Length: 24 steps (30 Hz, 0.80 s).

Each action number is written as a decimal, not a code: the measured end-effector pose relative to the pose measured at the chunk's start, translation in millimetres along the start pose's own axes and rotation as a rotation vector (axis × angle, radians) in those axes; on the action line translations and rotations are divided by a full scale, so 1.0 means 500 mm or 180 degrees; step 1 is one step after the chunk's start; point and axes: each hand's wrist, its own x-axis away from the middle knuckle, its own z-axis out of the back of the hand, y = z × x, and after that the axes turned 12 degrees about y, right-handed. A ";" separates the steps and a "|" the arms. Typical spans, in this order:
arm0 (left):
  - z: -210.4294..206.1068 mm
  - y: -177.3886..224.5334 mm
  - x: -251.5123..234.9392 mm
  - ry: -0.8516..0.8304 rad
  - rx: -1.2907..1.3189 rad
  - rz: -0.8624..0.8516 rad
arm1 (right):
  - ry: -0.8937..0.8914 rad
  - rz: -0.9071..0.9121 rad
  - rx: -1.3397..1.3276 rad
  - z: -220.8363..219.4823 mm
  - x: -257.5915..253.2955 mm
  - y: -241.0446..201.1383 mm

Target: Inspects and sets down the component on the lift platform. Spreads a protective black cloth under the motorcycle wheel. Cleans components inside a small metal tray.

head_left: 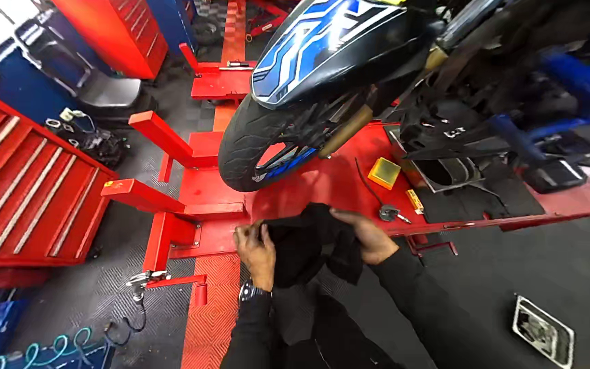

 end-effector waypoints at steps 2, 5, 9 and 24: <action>-0.087 0.025 -0.076 -0.0810 -0.0246 0.0209 | 0.0528 -0.0132 -0.0418 0.032 -0.121 -0.025; -0.263 0.017 -0.164 -0.1821 -0.0257 0.0713 | 0.0864 -0.0056 -0.0900 0.116 -0.361 -0.011; -0.365 -0.036 -0.140 -0.2008 -0.0400 0.0718 | 0.1709 0.0269 0.0784 0.194 -0.462 0.048; -0.143 -0.088 0.052 -0.1618 -0.1159 -0.0173 | 0.1251 0.1063 0.4395 0.187 -0.556 0.039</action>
